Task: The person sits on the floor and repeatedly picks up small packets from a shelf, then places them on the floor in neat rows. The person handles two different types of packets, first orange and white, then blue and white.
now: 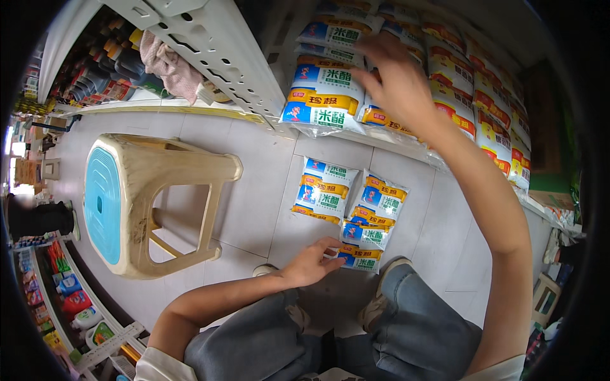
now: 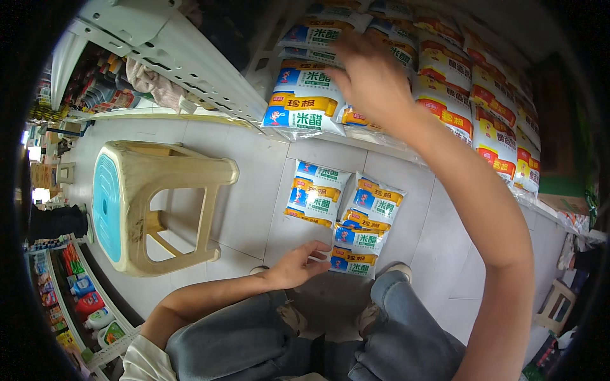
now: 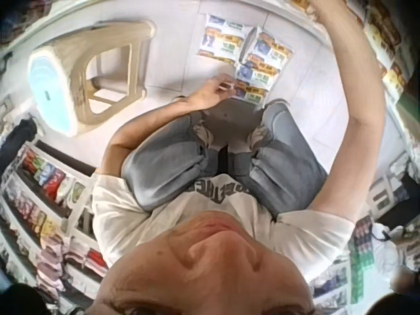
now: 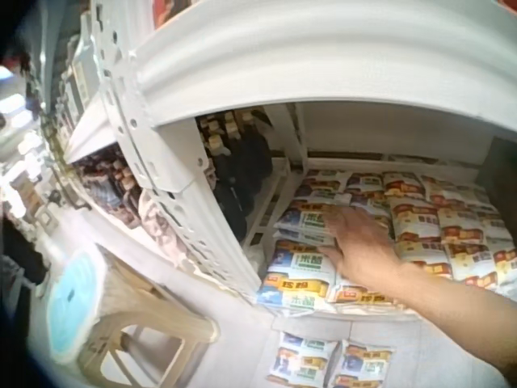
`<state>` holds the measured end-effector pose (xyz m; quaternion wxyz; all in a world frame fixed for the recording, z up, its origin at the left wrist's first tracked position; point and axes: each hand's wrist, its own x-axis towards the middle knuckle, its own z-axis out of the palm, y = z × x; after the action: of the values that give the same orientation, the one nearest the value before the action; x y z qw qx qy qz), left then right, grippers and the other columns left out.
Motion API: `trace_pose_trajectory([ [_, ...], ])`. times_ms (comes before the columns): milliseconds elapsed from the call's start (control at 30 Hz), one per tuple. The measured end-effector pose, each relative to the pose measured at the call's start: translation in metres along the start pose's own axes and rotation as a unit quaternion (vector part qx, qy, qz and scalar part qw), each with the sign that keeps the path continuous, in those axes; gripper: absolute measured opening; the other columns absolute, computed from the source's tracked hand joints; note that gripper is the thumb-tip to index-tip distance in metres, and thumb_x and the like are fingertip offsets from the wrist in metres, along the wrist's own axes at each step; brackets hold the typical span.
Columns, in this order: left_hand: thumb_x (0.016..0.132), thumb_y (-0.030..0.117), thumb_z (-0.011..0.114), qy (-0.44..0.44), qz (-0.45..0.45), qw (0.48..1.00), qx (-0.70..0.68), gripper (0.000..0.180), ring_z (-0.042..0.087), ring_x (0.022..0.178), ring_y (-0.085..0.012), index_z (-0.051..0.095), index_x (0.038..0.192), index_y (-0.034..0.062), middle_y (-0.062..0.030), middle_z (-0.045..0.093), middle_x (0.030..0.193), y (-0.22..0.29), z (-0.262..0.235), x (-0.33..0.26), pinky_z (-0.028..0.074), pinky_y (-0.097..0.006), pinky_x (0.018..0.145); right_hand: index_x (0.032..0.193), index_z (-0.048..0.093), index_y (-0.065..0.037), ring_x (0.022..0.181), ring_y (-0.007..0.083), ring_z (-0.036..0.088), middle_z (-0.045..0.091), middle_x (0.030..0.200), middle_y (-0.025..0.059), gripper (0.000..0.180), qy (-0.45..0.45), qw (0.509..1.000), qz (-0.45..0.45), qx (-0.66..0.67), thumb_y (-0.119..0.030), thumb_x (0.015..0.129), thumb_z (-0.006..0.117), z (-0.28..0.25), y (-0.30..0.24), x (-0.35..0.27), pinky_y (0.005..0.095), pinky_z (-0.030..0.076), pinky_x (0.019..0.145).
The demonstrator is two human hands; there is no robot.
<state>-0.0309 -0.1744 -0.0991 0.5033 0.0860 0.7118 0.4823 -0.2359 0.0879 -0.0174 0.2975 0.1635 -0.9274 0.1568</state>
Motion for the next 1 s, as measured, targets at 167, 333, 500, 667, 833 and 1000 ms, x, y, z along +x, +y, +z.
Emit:
trace_pose_trajectory([
  [167,0.093,0.020,0.065,-0.018,0.019,0.999,0.022,0.036,0.065,0.096,-0.0254,0.056,0.123,0.0012,-0.0171,0.063,0.110,0.002,0.000,-0.003,0.053,-0.034,0.084,0.124,0.063,-0.012,0.109,0.0316,0.062,0.064,0.122,0.0122,0.037,-0.057,0.988,0.001,-0.142,-0.019,0.087,0.066,0.036,0.033,0.028,0.0399,0.052,0.095],
  [333,0.096,0.022,0.062,-0.028,0.002,0.997,-0.066,0.033,0.063,0.097,-0.0198,0.057,0.122,0.0010,-0.0140,0.063,0.113,0.005,-0.009,-0.006,0.052,-0.033,0.084,0.117,0.068,-0.012,0.098,0.0305,0.066,0.067,0.115,0.0139,0.028,-0.120,0.978,0.075,-0.152,-0.017,0.090,0.062,0.016,0.046,0.048,0.0383,0.054,0.084],
  [500,0.100,0.048,0.047,-0.081,0.068,0.953,-0.283,0.055,0.057,0.121,-0.0267,0.051,0.133,0.0040,-0.0157,0.056,0.133,0.029,-0.034,-0.004,0.046,-0.040,0.102,0.102,0.070,-0.008,0.084,0.0317,0.068,0.069,0.101,0.0150,0.018,-0.034,0.999,0.030,-0.026,-0.010,0.088,0.059,-0.051,0.008,0.034,0.0375,0.054,0.071],
  [667,0.094,0.065,0.041,-0.225,0.049,0.763,-0.605,0.077,0.050,0.128,-0.0331,0.036,0.145,0.0075,-0.0174,0.048,0.142,0.068,-0.062,-0.014,0.042,-0.050,0.106,0.085,0.065,-0.005,0.066,0.0248,0.059,0.058,0.077,0.0091,0.013,-0.091,0.981,-0.138,0.101,-0.009,0.073,0.062,-0.098,-0.074,-0.037,0.0342,0.049,0.057],
  [833,0.096,0.056,0.050,-0.133,-0.010,0.770,-0.624,0.070,0.049,0.129,-0.0308,0.034,0.146,0.0098,-0.0158,0.048,0.141,0.059,-0.040,-0.013,0.043,-0.047,0.105,0.084,0.066,-0.005,0.071,0.0161,0.051,0.053,0.080,0.0003,0.020,-0.200,0.930,-0.276,0.137,-0.015,0.067,0.067,-0.107,-0.124,-0.119,0.0279,0.045,0.059],
  [1000,0.098,0.036,0.056,-0.092,-0.013,0.823,-0.560,0.053,0.055,0.123,-0.0279,0.040,0.139,0.0062,-0.0144,0.054,0.134,0.044,-0.047,-0.010,0.048,-0.043,0.102,0.091,0.066,-0.005,0.082,0.0180,0.055,0.054,0.084,0.0014,0.025,-0.216,0.929,-0.222,0.204,-0.020,0.071,0.071,-0.097,-0.118,-0.137,0.0291,0.047,0.066],
])
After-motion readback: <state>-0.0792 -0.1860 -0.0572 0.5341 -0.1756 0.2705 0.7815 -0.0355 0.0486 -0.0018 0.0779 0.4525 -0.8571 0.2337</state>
